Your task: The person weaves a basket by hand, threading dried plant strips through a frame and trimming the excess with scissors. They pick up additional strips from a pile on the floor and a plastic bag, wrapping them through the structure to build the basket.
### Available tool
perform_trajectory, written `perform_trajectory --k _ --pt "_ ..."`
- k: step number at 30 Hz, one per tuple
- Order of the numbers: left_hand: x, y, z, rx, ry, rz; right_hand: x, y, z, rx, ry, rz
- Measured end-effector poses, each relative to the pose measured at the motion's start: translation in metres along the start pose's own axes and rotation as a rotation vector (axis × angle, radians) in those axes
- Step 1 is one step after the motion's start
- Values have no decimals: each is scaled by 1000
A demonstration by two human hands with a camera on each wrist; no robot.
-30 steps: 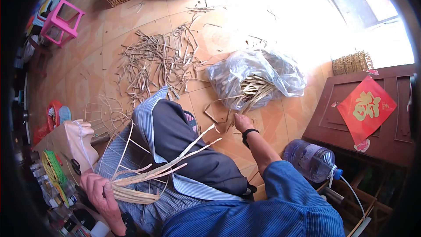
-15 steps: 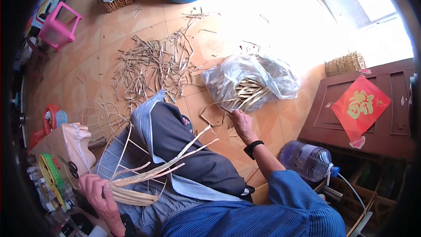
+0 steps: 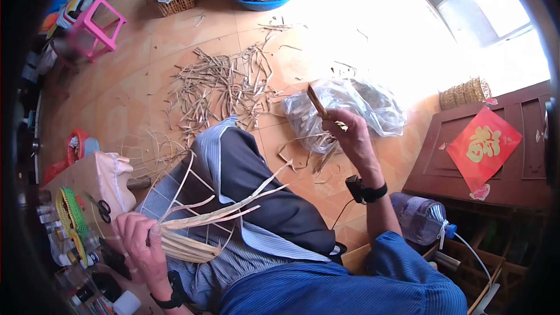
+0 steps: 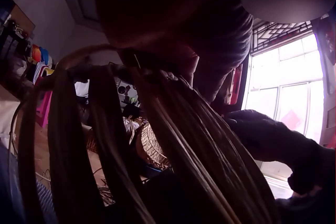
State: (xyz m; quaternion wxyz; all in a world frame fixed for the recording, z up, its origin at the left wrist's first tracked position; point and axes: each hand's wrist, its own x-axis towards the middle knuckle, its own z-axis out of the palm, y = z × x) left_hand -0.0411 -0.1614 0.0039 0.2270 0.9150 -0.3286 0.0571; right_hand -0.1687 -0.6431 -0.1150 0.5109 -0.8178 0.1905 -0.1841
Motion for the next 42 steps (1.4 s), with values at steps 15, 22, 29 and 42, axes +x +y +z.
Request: perform_trajectory --k 15,22,29,42 --pt "5 2 -21 -41 -91 49 -41 -164 160 254 -617 -371" --pt "5 -1 -21 -52 -56 77 -33 -176 166 124 -645 -316" --pt "4 0 -16 -66 -38 21 -28 -175 171 110 -647 -271" --pt "9 4 -12 -53 35 -2 -36 -175 192 -86 -285 -650"
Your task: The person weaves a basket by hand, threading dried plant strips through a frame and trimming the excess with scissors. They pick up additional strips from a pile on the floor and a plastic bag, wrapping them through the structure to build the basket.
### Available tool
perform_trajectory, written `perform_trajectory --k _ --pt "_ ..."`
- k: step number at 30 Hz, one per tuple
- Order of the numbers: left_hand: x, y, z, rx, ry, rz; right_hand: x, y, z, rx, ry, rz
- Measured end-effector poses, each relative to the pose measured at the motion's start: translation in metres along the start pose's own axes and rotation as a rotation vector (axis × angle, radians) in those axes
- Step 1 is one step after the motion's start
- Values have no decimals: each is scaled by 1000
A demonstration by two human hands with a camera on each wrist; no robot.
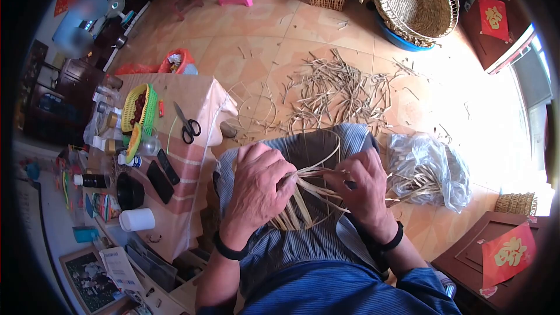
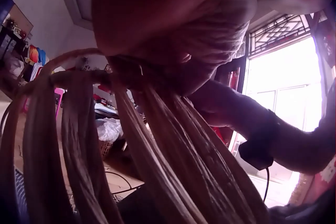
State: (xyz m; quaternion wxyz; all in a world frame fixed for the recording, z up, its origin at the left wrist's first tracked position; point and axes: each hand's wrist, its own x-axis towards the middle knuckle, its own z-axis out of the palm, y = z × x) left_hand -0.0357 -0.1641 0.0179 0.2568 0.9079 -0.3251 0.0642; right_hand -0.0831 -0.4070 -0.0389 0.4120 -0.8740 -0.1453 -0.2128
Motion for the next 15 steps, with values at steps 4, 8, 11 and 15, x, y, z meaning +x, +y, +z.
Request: perform_trajectory --k 4,8,11,15 --pt "1 1 0 8 -9 -3 -15 -23 3 -81 -156 -55" --pt "3 1 1 -5 14 -6 -27 -24 18 -128 -234 3" --pt "2 -1 3 -8 37 -3 -30 -29 8 -85 -284 40" --pt "1 -1 0 -33 -1 -17 -15 -41 -21 -10 -402 4"
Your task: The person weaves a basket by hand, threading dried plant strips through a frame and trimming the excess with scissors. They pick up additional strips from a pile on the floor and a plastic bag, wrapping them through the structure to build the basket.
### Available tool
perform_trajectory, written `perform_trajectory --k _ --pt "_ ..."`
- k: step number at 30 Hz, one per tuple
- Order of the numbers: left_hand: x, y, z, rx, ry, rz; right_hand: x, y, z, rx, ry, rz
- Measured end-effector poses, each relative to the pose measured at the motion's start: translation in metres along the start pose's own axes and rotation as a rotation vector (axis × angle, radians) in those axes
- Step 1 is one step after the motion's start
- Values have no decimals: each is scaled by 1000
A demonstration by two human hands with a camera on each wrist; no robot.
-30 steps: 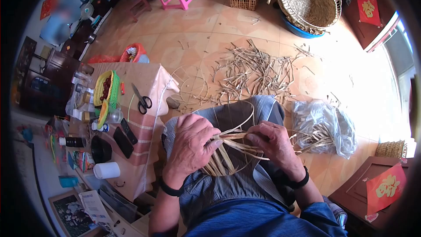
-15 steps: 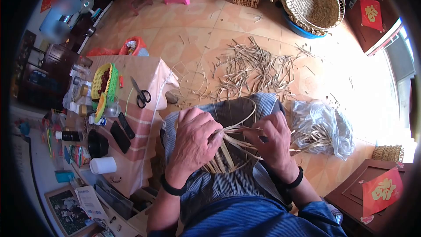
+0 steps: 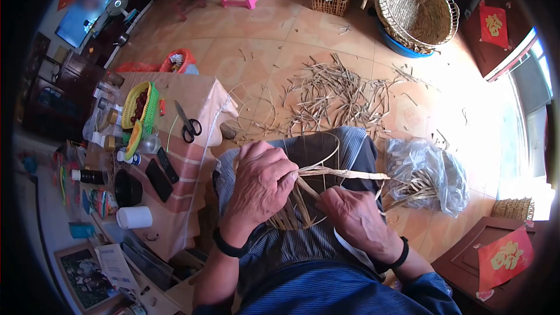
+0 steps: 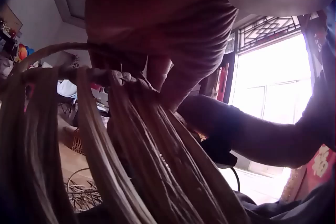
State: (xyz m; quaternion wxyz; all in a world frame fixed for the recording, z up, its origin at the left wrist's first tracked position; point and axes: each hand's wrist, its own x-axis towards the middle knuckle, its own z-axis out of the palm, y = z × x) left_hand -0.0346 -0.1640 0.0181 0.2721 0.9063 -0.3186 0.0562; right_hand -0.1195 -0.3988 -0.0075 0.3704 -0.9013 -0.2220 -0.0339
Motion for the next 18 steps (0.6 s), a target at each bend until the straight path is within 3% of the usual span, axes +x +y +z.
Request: perform_trajectory --k 5,8,11,14,18 --pt "0 2 0 -38 -23 11 52 -1 -42 -101 -21 -112" --pt "-1 -1 1 -12 -42 39 93 34 -28 -5 40 -155" --pt "-1 -5 -1 37 -36 33 126 60 -6 -51 -27 -186" --pt "-4 -5 0 6 17 -15 139 87 16 73 -306 -180" --pt "2 12 -8 -65 73 -44 137 113 39 229 -452 -319"
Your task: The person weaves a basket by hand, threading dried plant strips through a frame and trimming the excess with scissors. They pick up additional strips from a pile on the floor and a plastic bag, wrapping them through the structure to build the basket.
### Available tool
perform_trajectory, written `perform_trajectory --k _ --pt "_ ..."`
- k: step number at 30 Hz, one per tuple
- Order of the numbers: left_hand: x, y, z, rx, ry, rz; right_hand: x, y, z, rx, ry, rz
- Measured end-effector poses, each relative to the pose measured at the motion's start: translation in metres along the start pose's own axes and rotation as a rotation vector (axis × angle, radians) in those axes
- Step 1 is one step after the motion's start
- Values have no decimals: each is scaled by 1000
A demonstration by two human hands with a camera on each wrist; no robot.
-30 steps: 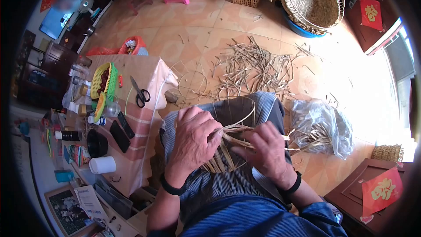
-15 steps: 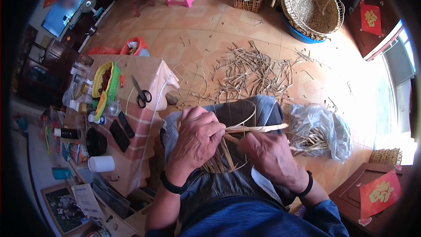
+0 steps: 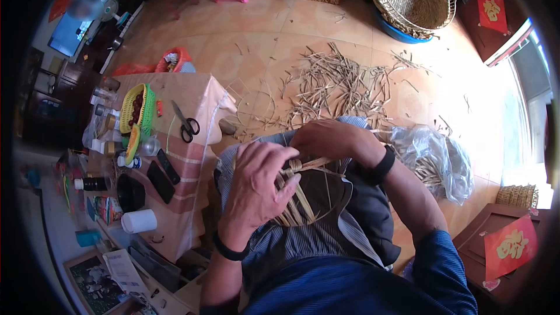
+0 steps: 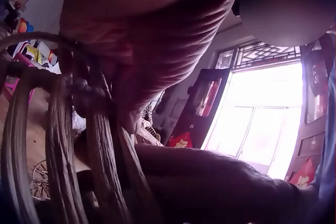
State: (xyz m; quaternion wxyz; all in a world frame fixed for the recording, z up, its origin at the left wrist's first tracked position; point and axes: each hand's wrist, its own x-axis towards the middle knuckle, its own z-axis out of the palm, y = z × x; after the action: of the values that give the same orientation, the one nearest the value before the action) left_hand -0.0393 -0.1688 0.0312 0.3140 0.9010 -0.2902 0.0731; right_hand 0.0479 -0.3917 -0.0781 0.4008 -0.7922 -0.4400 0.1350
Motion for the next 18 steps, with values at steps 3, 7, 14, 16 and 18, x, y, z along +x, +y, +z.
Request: perform_trajectory --k 3,7,14,16,18 --pt "-5 -3 6 84 -71 16 5 -19 -17 -41 -162 120" --pt "-3 -1 10 122 -58 19 8 -22 -14 -170 11 221" --pt "1 1 12 95 -72 -65 -62 -130 25 -270 749 129" --pt "4 5 11 86 -106 -94 -77 -131 60 -159 690 191" --pt "7 8 9 95 -138 -108 -79 -133 84 -144 694 282"
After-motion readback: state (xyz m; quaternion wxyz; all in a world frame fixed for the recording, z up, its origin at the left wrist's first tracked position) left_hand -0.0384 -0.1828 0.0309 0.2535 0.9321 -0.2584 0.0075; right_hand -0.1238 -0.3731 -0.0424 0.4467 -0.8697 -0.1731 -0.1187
